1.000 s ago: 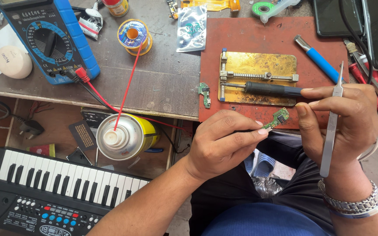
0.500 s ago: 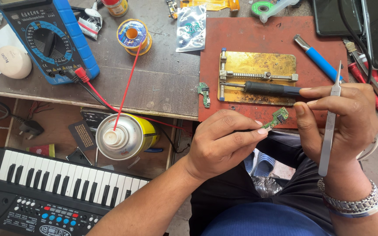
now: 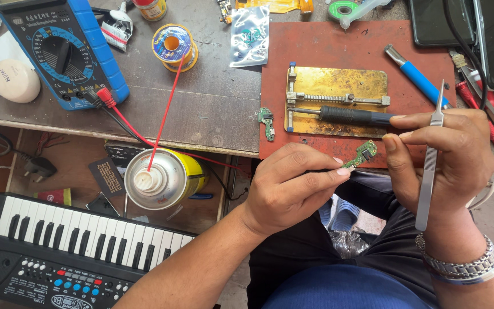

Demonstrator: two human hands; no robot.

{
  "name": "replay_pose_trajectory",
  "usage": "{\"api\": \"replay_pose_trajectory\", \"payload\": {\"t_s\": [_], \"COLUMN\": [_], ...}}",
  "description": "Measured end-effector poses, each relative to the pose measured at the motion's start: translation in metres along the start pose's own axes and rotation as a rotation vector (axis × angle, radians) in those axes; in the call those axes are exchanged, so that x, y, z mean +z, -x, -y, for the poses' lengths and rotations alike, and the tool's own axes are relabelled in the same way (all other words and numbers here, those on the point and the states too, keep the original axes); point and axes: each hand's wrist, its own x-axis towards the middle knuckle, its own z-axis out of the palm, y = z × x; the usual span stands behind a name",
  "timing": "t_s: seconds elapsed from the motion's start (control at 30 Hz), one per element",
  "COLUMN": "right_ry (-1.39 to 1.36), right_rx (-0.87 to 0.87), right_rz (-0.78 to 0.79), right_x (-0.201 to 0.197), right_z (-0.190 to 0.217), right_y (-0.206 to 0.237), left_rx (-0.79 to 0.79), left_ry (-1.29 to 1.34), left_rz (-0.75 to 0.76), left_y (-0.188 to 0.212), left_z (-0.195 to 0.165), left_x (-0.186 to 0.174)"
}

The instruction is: The person works on a small circuit board held in a metal clamp on a repair bench. They use tweezers to position and adjust components, solder the board with a soldering iron, lift and reposition the board by hand, and apply flux from a syringe onto the board.

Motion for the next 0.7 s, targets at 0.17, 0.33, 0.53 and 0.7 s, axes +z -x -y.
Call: {"api": "replay_pose_trajectory", "payload": {"t_s": [0.17, 0.33, 0.53, 0.7], "right_ry": [0.006, 0.001, 0.006, 0.007], "right_rx": [-0.011, -0.013, -0.01, -0.003], "right_rz": [0.001, -0.005, 0.004, 0.003], "right_x": [-0.0004, 0.0002, -0.0007, -0.0008], "right_z": [0.0012, 0.0006, 0.0001, -0.0004], "right_y": [-0.0016, -0.0022, -0.0013, 0.0003], "left_rx": [-0.003, -0.003, -0.002, -0.004], "left_ry": [0.002, 0.002, -0.001, 0.005], "left_rz": [0.0, -0.006, 0.003, 0.0], "left_y": [-0.0003, -0.0005, -0.0003, 0.0], "left_z": [-0.0001, 0.0004, 0.0, -0.0003], "left_x": [-0.0002, 0.0007, 0.0004, 0.0]}}
